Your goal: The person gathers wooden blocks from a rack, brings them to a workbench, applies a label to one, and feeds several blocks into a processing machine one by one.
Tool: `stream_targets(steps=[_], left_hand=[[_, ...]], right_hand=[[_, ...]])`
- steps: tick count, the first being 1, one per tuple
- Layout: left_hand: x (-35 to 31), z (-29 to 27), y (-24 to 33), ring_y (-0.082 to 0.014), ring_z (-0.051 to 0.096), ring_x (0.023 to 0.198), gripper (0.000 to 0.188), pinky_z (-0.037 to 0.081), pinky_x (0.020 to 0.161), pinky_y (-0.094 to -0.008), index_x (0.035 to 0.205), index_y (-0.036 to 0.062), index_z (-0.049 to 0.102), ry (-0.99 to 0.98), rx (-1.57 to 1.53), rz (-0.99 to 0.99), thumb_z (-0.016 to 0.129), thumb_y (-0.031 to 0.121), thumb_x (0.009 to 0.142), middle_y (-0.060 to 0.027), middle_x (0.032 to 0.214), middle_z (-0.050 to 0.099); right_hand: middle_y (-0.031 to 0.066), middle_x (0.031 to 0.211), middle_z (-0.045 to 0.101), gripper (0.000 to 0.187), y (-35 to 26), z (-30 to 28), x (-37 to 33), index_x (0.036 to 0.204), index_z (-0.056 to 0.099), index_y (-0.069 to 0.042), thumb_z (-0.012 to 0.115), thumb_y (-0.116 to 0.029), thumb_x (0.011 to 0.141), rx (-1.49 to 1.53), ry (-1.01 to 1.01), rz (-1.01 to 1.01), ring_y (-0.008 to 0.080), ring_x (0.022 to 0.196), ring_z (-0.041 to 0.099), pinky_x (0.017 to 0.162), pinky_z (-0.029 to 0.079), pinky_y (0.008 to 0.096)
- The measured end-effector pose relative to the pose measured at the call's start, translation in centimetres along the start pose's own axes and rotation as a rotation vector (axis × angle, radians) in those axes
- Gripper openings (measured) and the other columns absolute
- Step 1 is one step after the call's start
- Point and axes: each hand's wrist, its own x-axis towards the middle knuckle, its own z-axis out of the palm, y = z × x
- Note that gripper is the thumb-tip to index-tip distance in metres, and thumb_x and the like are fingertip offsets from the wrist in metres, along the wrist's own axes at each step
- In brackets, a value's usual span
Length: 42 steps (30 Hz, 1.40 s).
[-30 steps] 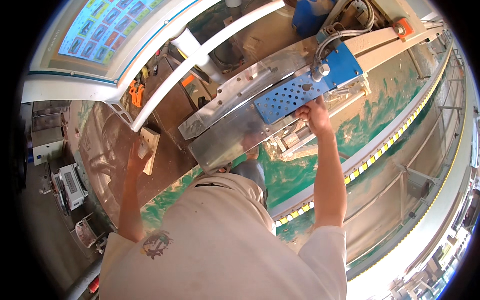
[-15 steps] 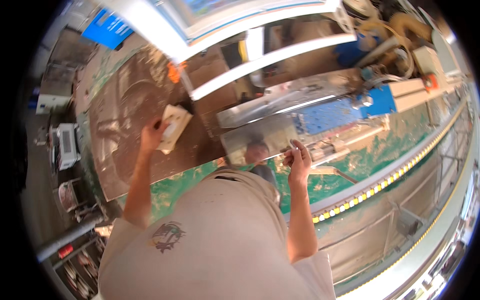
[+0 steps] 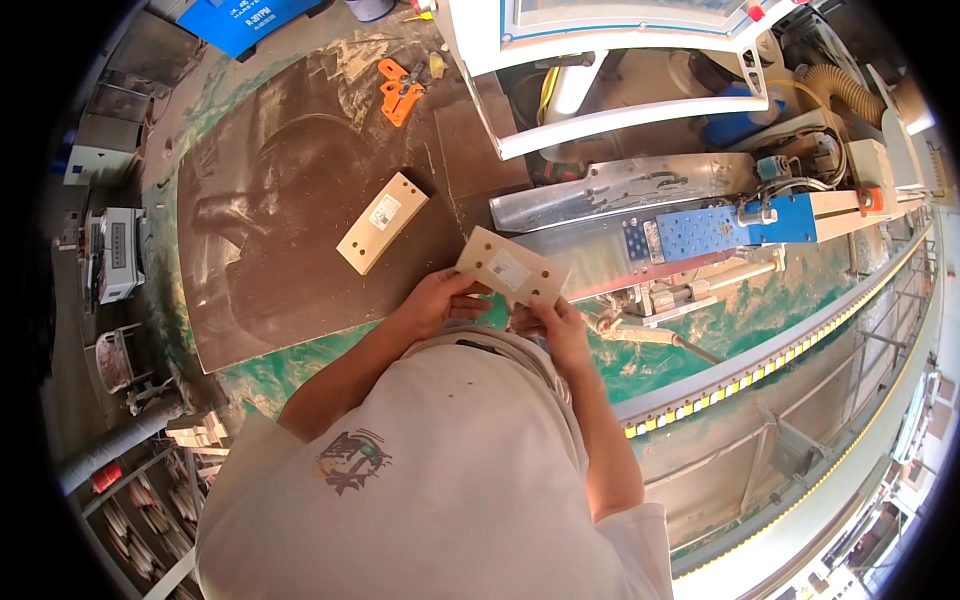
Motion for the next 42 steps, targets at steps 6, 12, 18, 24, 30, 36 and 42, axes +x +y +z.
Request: stream_targets(steps=[6, 12, 18, 24, 30, 36, 42], left_hand=[[1.9, 0.4, -0.1, -0.015, 0.072, 0.097, 0.035, 0.056, 0.083, -0.0301, 0.126, 0.0021, 0.07, -0.046, 0.31, -0.037, 0.064, 0.03, 0.105, -0.0065, 0.109, 0.076], [2.7, 1.6, -0.6, -0.013, 0.07, 0.094, 0.033, 0.055, 0.082, -0.0292, 0.125, 0.0001, 0.07, -0.1, 0.44, 0.082, 0.064, 0.025, 0.104, -0.0051, 0.107, 0.075], [1.3, -2.8, 1.8, -0.0146, 0.071, 0.094, 0.03, 0.056, 0.083, -0.0299, 0.124, -0.0008, 0.069, 0.043, 0.447, 0.251, 0.064, 0.02, 0.104, -0.0079, 0.109, 0.076], [0.8, -8.7, 6.3, -0.0236, 0.073, 0.093, 0.031, 0.057, 0.085, -0.0354, 0.123, 0.0026, 0.071, 0.472, 0.734, 0.617, 0.07, 0.021, 0.098, -0.0114, 0.107, 0.077], [0.2, -11.8, 7.6, -0.0372, 0.057, 0.129, 0.063, 0.044, 0.111, -0.049, 0.143, 0.0122, 0.058, 0.822, 1.461, 0.636, 0.08, 0.027, 0.086, -0.0156, 0.137, 0.063], [1.0, -10.4, 6.0, -0.0411, 0.046, 0.138, 0.093, 0.038, 0.117, -0.0525, 0.156, 0.0172, 0.04, 0.875, 1.559, 0.45, 0.088, 0.031, 0.077, -0.014, 0.151, 0.05], [1.2, -10.8, 6.6, -0.0407, 0.046, 0.139, 0.095, 0.035, 0.119, -0.0543, 0.158, 0.0176, 0.037, 0.823, 1.542, 0.403, 0.087, 0.032, 0.079, -0.0151, 0.149, 0.051]], right_hand=[[0.0147, 0.095, 0.072, 0.029, 1.2, -5.9, 1.1, 0.123, 0.056, 0.003, 0.06, -0.016, 0.103, 0.173, 0.311, -0.123, 0.0232, 0.081, 0.074, 0.07, 0.061, 0.032], [0.0202, 0.111, 0.074, 0.067, -0.6, -2.7, -0.3, 0.158, 0.024, -0.002, 0.057, -0.012, 0.1, 0.275, 0.428, -0.265, 0.0279, 0.093, 0.077, 0.074, 0.062, 0.0317], [0.0189, 0.104, 0.073, 0.101, 0.8, 0.4, 2.3, 0.168, -0.012, -0.014, 0.061, -0.01, 0.097, 0.111, 0.241, -0.271, 0.0206, 0.073, 0.071, 0.066, 0.061, 0.0316], [0.0195, 0.105, 0.07, 0.106, 1.0, 0.9, 2.9, 0.167, -0.015, -0.015, 0.062, -0.007, 0.095, 0.156, 0.275, -0.281, 0.0207, 0.071, 0.07, 0.064, 0.06, 0.0319], [0.0153, 0.095, 0.07, 0.102, 0.8, 0.3, 3.7, 0.167, -0.01, -0.008, 0.061, -0.002, 0.094, 0.066, 0.333, -0.375, 0.0156, 0.067, 0.065, 0.058, 0.054, 0.0287], [0.0097, 0.083, 0.064, 0.095, 2.4, -2.5, 5.9, 0.166, -0.01, -0.003, 0.056, 0.002, 0.097, 0.004, 0.307, -0.458, 0.0131, 0.059, 0.059, 0.05, 0.048, 0.0273], [0.0089, 0.086, 0.062, 0.079, 1.3, -6.0, 6.7, 0.163, 0.006, 0.006, 0.054, 0.0, 0.101, -0.055, 0.359, -0.455, 0.0132, 0.059, 0.058, 0.051, 0.049, 0.0264]])
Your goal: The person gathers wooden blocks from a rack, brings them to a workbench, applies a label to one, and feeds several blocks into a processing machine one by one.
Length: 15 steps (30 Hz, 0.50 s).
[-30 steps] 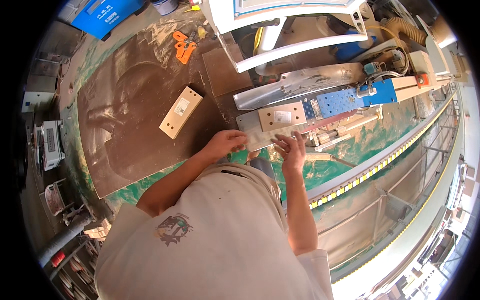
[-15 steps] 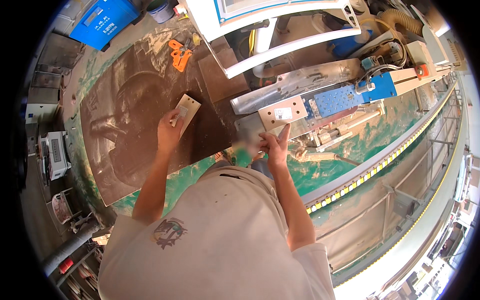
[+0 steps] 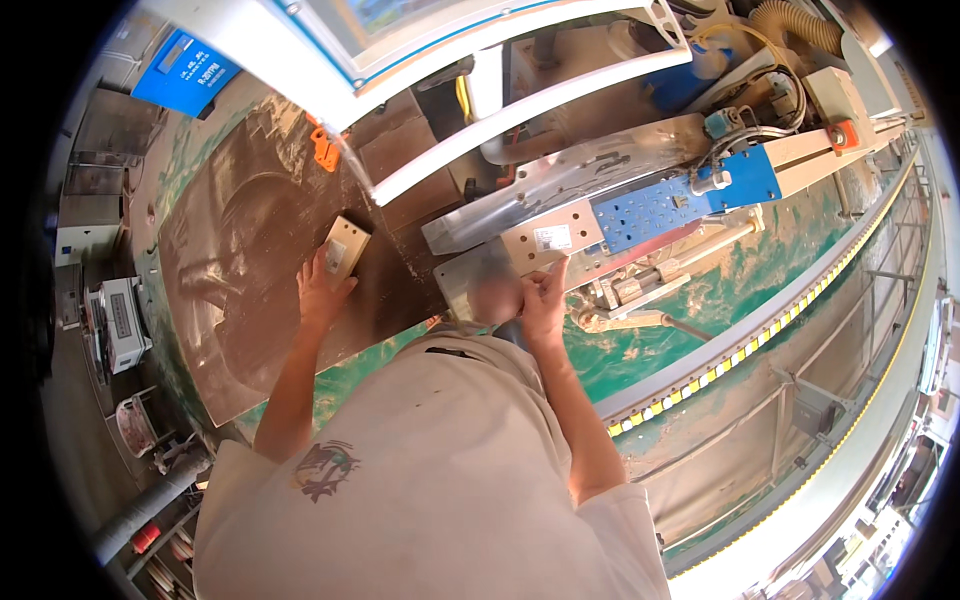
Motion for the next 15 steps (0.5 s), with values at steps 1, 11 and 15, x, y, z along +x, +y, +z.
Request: stream_targets(steps=[1, 11, 15], left_hand=[[-0.2, 0.0, -0.1, -0.0406, 0.046, 0.138, 0.094, 0.034, 0.12, -0.0546, 0.158, 0.0174, 0.037, 0.003, -0.004, 0.007, 0.087, 0.032, 0.08, -0.0156, 0.149, 0.051], [0.1, 0.6, -0.6, -0.0406, 0.042, 0.143, 0.094, 0.026, 0.122, -0.0598, 0.161, 0.017, 0.033, -0.034, -0.025, 0.027, 0.085, 0.034, 0.084, -0.0177, 0.151, 0.049], [-0.2, 0.7, -0.4, -0.0404, 0.042, 0.143, 0.094, 0.024, 0.123, -0.0596, 0.161, 0.017, 0.033, -0.013, -0.008, 0.041, 0.085, 0.035, 0.084, -0.0179, 0.151, 0.049]], right_hand=[[0.0089, 0.087, 0.062, 0.076, -1.4, -0.7, 0.5, 0.162, 0.009, 0.007, 0.054, -0.001, 0.101, 0.017, -0.003, 0.027, 0.0132, 0.059, 0.058, 0.051, 0.049, 0.0263], [0.0037, 0.067, 0.061, 0.006, -6.3, -12.8, 9.4, 0.098, 0.062, -0.004, 0.061, -0.009, 0.101, 0.016, 0.049, 0.041, 0.0112, 0.054, 0.059, 0.047, 0.045, 0.0248], [0.0035, 0.067, 0.061, 0.006, -8.1, -16.1, 11.9, 0.105, 0.058, -0.004, 0.056, -0.002, 0.1, 0.077, -0.006, 0.021, 0.0131, 0.053, 0.057, 0.048, 0.045, 0.028]])
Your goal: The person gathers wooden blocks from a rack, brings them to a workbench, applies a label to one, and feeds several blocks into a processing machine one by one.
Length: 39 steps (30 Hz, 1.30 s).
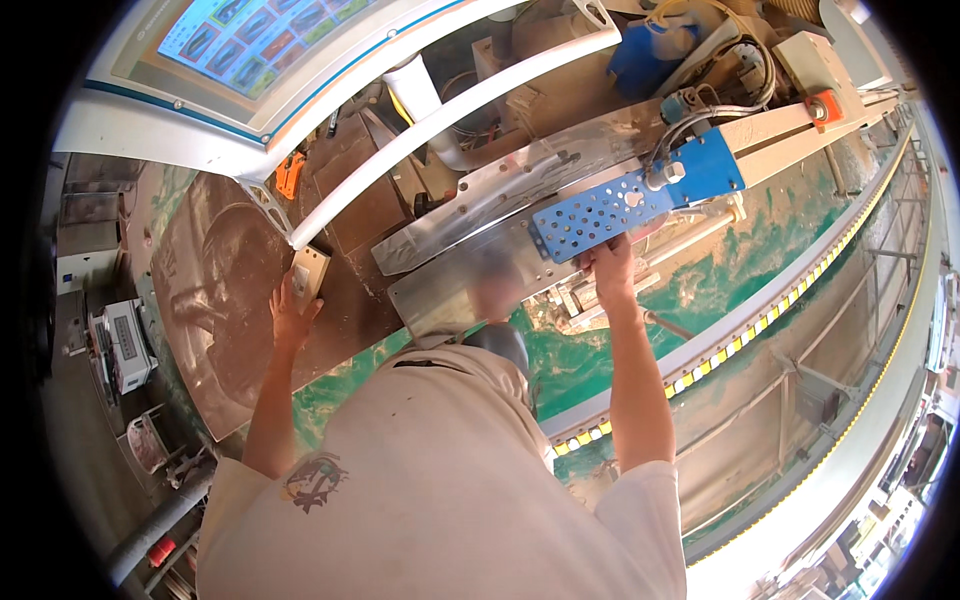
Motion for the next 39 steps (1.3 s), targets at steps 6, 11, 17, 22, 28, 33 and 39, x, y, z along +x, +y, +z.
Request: stream_targets(steps=[6, 11, 17, 22, 28, 33, 39], left_hand=[[0.4, -0.2, 0.9, -0.0412, 0.043, 0.141, 0.093, 0.026, 0.123, -0.059, 0.161, 0.0176, 0.033, 0.0, 0.022, 0.007, 0.084, 0.034, 0.085, -0.0185, 0.15, 0.049], [1.0, -1.2, 0.6, -0.0412, 0.045, 0.139, 0.095, 0.031, 0.12, -0.0572, 0.159, 0.0154, 0.035, -0.05, 0.099, -0.018, 0.087, 0.033, 0.082, -0.0188, 0.149, 0.05], [-0.6, -2.5, 1.2, -0.0345, 0.058, 0.127, 0.1, 0.05, 0.104, -0.0477, 0.159, 0.0049, 0.033, -0.065, -0.533, -0.056, 0.089, 0.032, 0.081, -0.0213, 0.143, 0.054], [-2.8, -4.9, 10.1, -0.03, 0.065, 0.116, 0.102, 0.053, 0.101, -0.046, 0.166, 0.0117, 0.014, -0.277, -1.104, -0.261, 0.081, 0.032, 0.092, -0.0186, 0.139, 0.052], [-5.9, -0.1, 14.2, -0.0315, 0.066, 0.115, 0.094, 0.059, 0.097, -0.0477, 0.165, 0.012, 0.01, -0.349, -1.542, -0.383, 0.074, 0.03, 0.099, -0.0199, 0.145, 0.048], [-5.4, 0.3, 10.6, -0.0248, 0.07, 0.105, 0.061, 0.061, 0.092, -0.0401, 0.149, 0.0035, 0.04, -0.456, -1.539, -0.462, 0.069, 0.028, 0.103, -0.0161, 0.129, 0.063], [-5.4, 3.4, 9.3, -0.0184, 0.073, 0.088, 0.032, 0.06, 0.076, -0.0326, 0.121, -0.0014, 0.064, -0.8, -1.057, -0.229, 0.069, 0.025, 0.103, -0.012, 0.102, 0.074]], right_hand=[[0.0052, 0.068, 0.059, 0.013, -2.9, -4.6, 3.1, 0.106, 0.059, -0.001, 0.049, 0.0, 0.098, -0.095, 0.042, 0.03, 0.0154, 0.054, 0.057, 0.049, 0.046, 0.0289], [0.0028, 0.07, 0.058, 0.017, -4.2, -3.6, 2.9, 0.112, 0.062, -0.002, 0.051, -0.003, 0.099, -0.058, 0.25, -0.078, 0.0118, 0.055, 0.053, 0.049, 0.041, 0.0279], [0.0068, 0.087, 0.07, 0.034, 1.8, 5.5, -7.6, 0.132, 0.061, 0.005, 0.057, -0.008, 0.101, 0.003, 0.205, -0.027, 0.0078, 0.058, 0.052, 0.051, 0.04, 0.0251], [0.009, 0.102, 0.074, 0.057, 3.0, 16.9, -15.8, 0.149, 0.051, 0.001, 0.072, -0.013, 0.098, -0.294, -0.453, -0.028, 0.0111, 0.075, 0.066, 0.064, 0.054, 0.0258], [0.0108, 0.115, 0.074, 0.049, 3.2, 24.2, -18.8, 0.145, 0.056, 0.0, 0.07, -0.014, 0.1, -0.46, -0.643, -0.16, 0.0158, 0.091, 0.072, 0.08, 0.06, 0.0321], [0.012, 0.103, 0.074, 0.036, 5.0, 19.3, -17.5, 0.13, 0.064, 0.003, 0.066, -0.018, 0.101, -0.186, -0.451, 0.38, 0.0197, 0.086, 0.074, 0.073, 0.061, 0.0317], [0.0185, 0.102, 0.073, 0.027, 4.8, 14.2, -15.6, 0.122, 0.061, 0.007, 0.057, -0.011, 0.103, 0.055, -0.074, 0.427, 0.0239, 0.082, 0.074, 0.071, 0.063, 0.03]])
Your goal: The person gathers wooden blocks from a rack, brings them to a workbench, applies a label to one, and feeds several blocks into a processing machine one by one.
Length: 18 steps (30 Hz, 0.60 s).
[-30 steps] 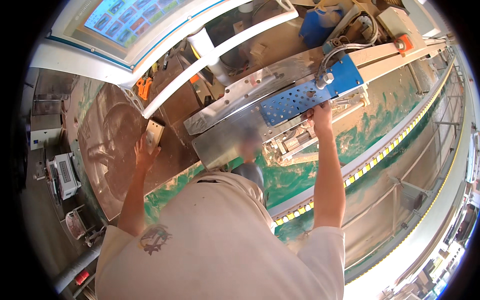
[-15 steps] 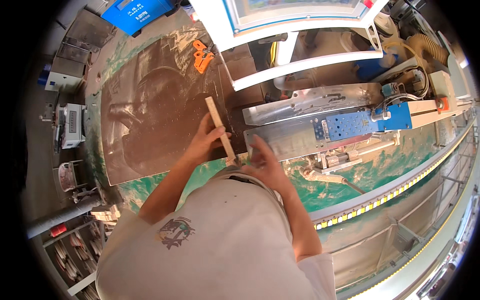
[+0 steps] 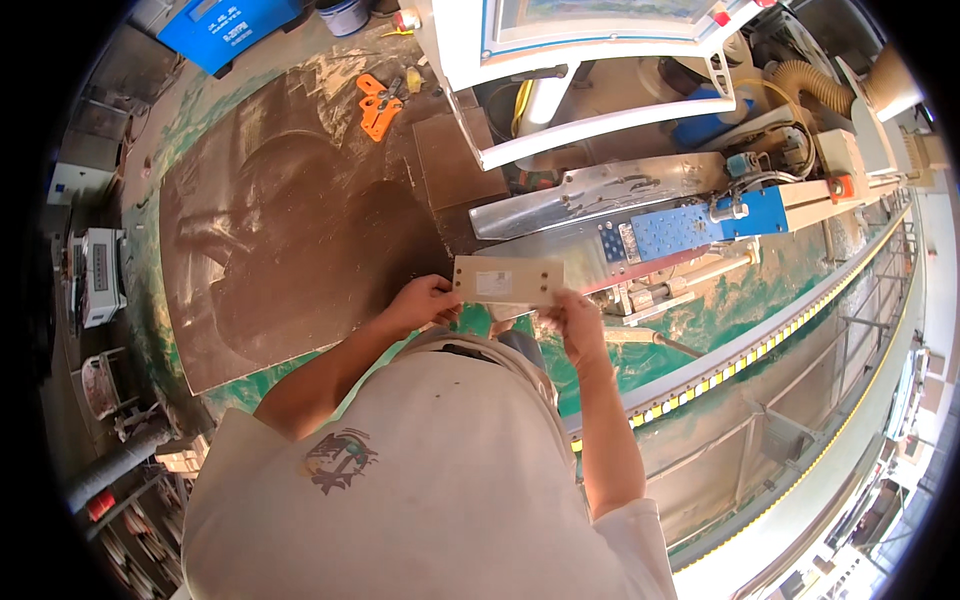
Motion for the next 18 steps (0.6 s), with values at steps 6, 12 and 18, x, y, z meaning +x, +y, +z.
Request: stream_targets(steps=[6, 12, 18], left_hand=[[1.8, 3.2, 3.4, -0.0161, 0.07, 0.062, 0.031, 0.055, 0.061, -0.0327, 0.097, 0.0011, 0.074, -0.028, 0.526, 0.242, 0.071, 0.032, 0.097, -0.0056, 0.077, 0.074], [5.2, 4.9, 5.5, -0.02, 0.072, 0.062, 0.038, 0.055, 0.061, -0.0362, 0.088, 0.005, 0.076, 0.084, 0.795, 0.388, 0.071, 0.042, 0.096, -0.0066, 0.07, 0.073], [4.0, 1.6, 4.6, -0.019, 0.072, 0.063, 0.037, 0.055, 0.061, -0.0354, 0.09, 0.0017, 0.075, 0.095, 0.697, 0.272, 0.07, 0.037, 0.097, -0.0081, 0.072, 0.074]], right_hand=[[0.0208, 0.107, 0.074, 0.047, 0.4, 1.3, -1.7, 0.144, 0.046, 0.006, 0.056, -0.009, 0.1, 0.115, 0.196, -0.159, 0.0244, 0.084, 0.076, 0.074, 0.065, 0.0299], [0.0211, 0.106, 0.074, 0.091, 2.9, 5.1, -0.2, 0.169, 0.001, -0.011, 0.057, -0.005, 0.097, 0.035, 0.095, -0.194, 0.0252, 0.076, 0.075, 0.066, 0.064, 0.0325], [0.0228, 0.106, 0.068, 0.096, 3.4, 5.9, 1.5, 0.166, -0.016, -0.015, 0.053, -0.004, 0.101, 0.005, 0.083, -0.3, 0.0262, 0.072, 0.074, 0.061, 0.063, 0.0337]])
